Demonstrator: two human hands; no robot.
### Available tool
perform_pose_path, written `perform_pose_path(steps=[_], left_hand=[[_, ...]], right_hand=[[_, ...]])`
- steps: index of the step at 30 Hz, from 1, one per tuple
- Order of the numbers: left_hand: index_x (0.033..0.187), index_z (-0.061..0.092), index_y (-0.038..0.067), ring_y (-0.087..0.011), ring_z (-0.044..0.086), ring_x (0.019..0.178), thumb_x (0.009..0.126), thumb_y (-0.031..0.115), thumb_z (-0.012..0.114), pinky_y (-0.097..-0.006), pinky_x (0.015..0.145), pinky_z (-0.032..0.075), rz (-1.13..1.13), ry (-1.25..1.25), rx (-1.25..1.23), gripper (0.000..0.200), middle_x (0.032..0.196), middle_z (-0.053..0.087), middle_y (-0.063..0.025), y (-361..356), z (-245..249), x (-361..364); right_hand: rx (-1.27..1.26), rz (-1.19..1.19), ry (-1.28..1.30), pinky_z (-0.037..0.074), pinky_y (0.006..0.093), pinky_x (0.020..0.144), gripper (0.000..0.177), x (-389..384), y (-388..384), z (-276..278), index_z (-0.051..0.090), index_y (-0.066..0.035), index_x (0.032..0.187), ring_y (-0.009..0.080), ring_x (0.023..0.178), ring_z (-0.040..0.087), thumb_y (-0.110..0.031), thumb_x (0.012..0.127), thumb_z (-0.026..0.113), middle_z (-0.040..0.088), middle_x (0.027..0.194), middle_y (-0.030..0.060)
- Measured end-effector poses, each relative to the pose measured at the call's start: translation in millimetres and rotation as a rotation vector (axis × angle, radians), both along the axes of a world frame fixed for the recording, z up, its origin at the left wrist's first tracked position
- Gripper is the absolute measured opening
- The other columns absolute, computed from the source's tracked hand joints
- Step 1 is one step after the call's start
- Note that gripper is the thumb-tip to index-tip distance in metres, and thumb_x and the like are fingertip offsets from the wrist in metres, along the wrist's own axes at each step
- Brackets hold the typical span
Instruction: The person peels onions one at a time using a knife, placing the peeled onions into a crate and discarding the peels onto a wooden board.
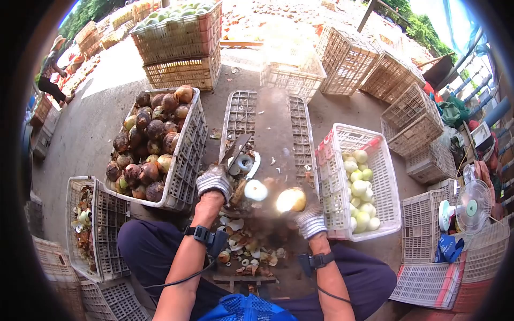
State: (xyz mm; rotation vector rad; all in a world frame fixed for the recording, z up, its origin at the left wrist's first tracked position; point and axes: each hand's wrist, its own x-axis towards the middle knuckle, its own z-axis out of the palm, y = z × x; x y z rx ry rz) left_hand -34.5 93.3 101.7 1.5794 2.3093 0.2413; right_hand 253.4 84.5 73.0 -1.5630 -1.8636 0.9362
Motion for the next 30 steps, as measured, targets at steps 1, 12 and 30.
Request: perform_pose_path(steps=[1, 12, 30], left_hand=[[0.102, 0.066, 0.006, -0.0349, 0.066, 0.09, 0.08, 0.019, 0.06, -0.0437, 0.076, 0.054, -0.003, 0.006, 0.0, 0.027, 0.098, 0.067, -0.0196, 3.5, -7.7, 1.1], [0.102, 0.067, 0.01, -0.0343, 0.062, 0.1, 0.073, 0.026, 0.069, -0.0452, 0.084, 0.05, -0.275, 0.046, 0.0, 0.034, 0.105, 0.064, -0.0184, -3.3, -29.4, 42.5], [0.099, 0.063, 0.002, -0.0381, 0.064, 0.081, 0.077, 0.027, 0.065, -0.0435, 0.069, 0.051, -0.31, -0.614, 0.015, 0.033, 0.09, 0.066, -0.021, -89.3, 4.8, 77.1]], right_hand=[[0.021, -0.001, -0.003, 0.052, 0.0319, 0.085, 0.101, -0.2, 0.5, -1.3, 0.038, -0.004, 0.14, 0.0206, 0.099, 0.061, -0.019, 0.053, 0.087, 0.061, 0.114, 0.0115], [-0.022, -0.043, 0.003, 0.05, 0.0337, 0.089, 0.096, -1.3, -3.1, -8.6, 0.046, 0.0, 0.128, 0.0237, 0.101, 0.059, -0.02, 0.047, 0.092, 0.06, 0.111, 0.0128], [0.012, -0.06, -0.088, 0.053, 0.0398, 0.076, 0.067, -10.2, -3.2, 12.8, 0.051, -0.003, 0.115, 0.0335, 0.091, 0.064, -0.027, 0.06, 0.08, 0.064, 0.099, 0.0194]])
